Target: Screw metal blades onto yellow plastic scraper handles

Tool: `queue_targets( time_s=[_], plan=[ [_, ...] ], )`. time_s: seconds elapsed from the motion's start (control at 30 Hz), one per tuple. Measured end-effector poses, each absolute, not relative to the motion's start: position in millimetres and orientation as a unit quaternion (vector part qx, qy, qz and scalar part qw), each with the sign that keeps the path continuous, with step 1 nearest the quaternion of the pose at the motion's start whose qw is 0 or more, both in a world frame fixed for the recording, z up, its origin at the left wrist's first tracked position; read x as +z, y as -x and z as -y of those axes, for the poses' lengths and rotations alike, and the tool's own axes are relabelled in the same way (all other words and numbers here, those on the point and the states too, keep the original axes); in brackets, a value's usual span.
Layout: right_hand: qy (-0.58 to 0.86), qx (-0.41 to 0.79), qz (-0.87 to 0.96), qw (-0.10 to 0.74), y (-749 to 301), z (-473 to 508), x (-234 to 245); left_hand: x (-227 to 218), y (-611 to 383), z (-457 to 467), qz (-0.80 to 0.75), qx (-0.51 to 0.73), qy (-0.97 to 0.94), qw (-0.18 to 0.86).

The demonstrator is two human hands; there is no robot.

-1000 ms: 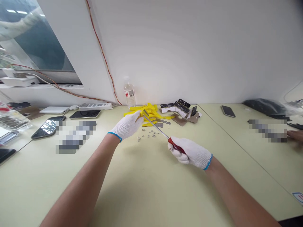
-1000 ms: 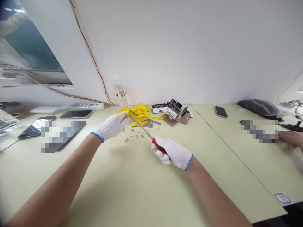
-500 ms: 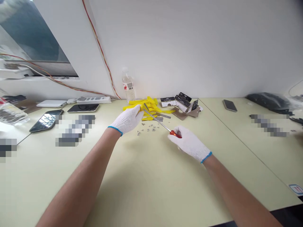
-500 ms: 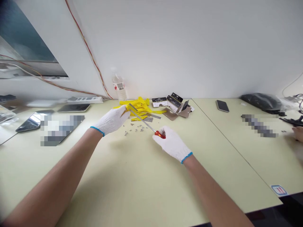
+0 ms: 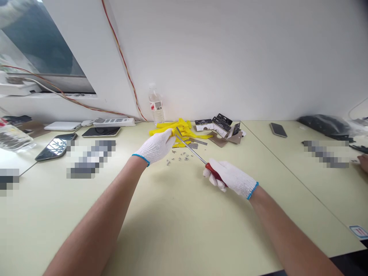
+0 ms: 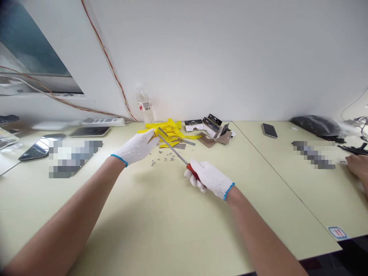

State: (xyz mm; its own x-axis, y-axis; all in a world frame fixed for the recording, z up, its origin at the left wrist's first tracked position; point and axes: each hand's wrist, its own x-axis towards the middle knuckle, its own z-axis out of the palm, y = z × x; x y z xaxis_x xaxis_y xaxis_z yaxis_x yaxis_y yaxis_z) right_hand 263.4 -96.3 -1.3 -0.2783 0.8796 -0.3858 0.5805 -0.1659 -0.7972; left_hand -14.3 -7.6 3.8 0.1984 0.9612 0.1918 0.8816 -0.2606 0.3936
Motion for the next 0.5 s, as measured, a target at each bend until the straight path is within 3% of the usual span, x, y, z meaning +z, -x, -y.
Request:
queue_targets(
  time_s=[0.17, 0.5],
  plan=[
    [0.610, 0.447, 0.628, 0.186, -265, 93, -9, 1, 17, 5, -0.584, 0.224, -0.772, 0.111],
    [0.559, 0.529, 0.612, 0.183, -264, 98, 2, 1, 19, 5, -0.591, 0.229, -0.765, 0.116]
  ],
)
